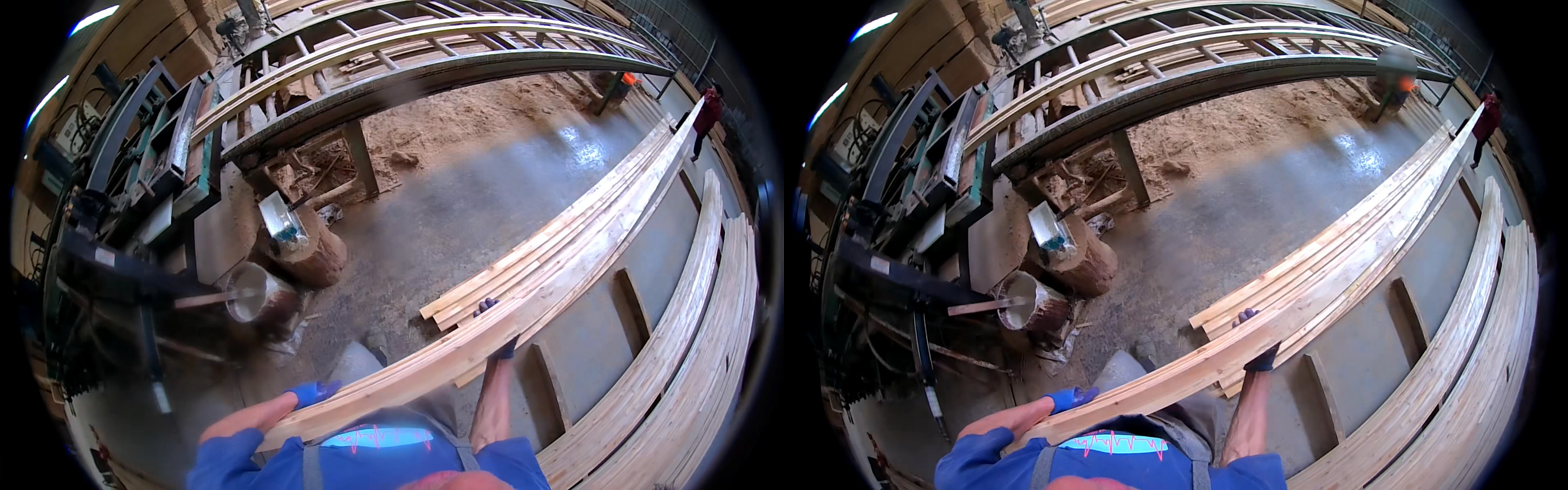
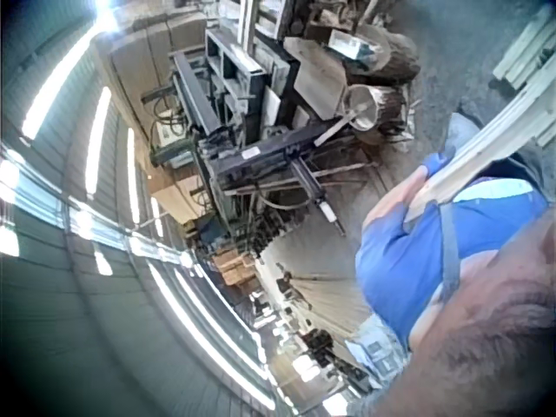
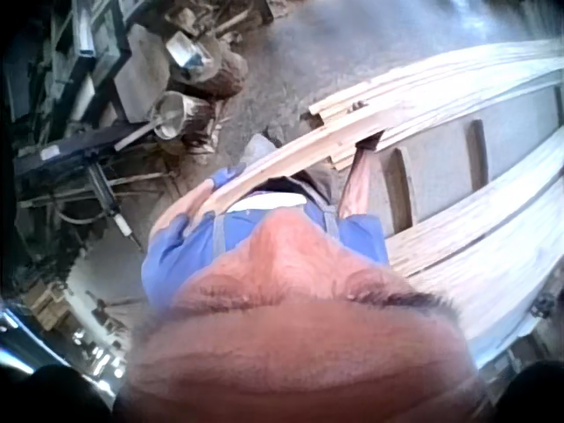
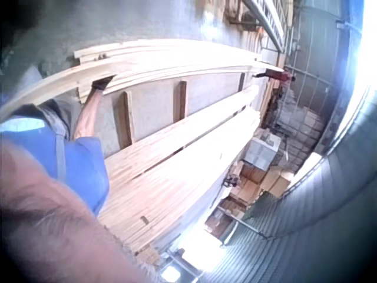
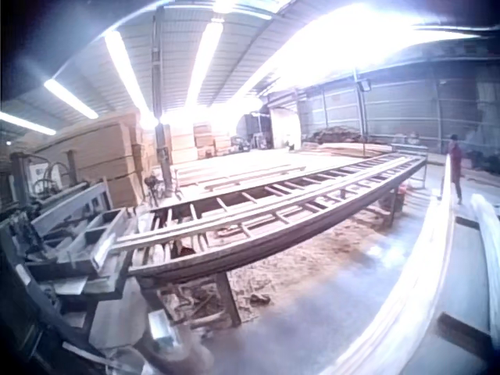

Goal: The person picks up wooden planks from a stack and places them onto a metal rack. They then use a brush to apply a white substance, likely glue, to the surface of the planks. The person repeats this process for multiple planks, handling them one at a time.

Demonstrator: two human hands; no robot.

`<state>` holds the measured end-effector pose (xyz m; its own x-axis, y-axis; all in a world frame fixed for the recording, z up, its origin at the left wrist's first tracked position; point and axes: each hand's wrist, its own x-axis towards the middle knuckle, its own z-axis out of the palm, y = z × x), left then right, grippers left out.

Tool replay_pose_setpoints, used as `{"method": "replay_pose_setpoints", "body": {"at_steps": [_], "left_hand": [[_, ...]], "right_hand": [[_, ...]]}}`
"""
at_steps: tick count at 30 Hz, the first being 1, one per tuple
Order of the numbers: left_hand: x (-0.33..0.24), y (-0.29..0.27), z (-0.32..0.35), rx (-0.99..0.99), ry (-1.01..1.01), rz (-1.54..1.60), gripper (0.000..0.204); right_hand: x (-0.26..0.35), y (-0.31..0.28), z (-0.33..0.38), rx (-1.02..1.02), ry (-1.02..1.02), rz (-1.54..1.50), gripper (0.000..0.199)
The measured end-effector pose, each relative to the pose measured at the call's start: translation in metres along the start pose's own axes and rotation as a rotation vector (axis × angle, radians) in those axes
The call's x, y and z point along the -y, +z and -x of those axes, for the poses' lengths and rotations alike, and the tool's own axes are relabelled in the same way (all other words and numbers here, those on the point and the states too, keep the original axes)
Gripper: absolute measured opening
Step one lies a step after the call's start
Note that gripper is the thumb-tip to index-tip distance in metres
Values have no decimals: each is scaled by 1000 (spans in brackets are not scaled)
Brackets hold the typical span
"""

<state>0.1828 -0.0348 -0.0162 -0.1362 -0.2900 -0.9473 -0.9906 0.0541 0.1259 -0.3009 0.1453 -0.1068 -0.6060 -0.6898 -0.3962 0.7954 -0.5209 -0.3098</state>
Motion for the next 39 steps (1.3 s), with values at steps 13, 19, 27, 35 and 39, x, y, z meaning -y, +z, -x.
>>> {"method": "replay_pose_setpoints", "body": {"at_steps": [13, 19, 27, 35, 39], "left_hand": [[-231, -276, -128, 90, 666, 113, 57], [-312, -407, -68, -40, 545, 152, 57], [-237, -598, -113, 22, 431, 350, 56], [-341, -813, -84, -67, 532, 248, 48], [-347, -893, -108, -26, 496, 307, 51]], "right_hand": [[-146, 183, -211, 546, 278, -484, 57], [-107, 254, -310, 417, 246, -243, 48], [-190, 370, -404, 137, 418, -91, 51], [-245, 504, -555, 344, 306, 26, 57], [-276, 553, -622, 340, 328, 53, 51]]}}
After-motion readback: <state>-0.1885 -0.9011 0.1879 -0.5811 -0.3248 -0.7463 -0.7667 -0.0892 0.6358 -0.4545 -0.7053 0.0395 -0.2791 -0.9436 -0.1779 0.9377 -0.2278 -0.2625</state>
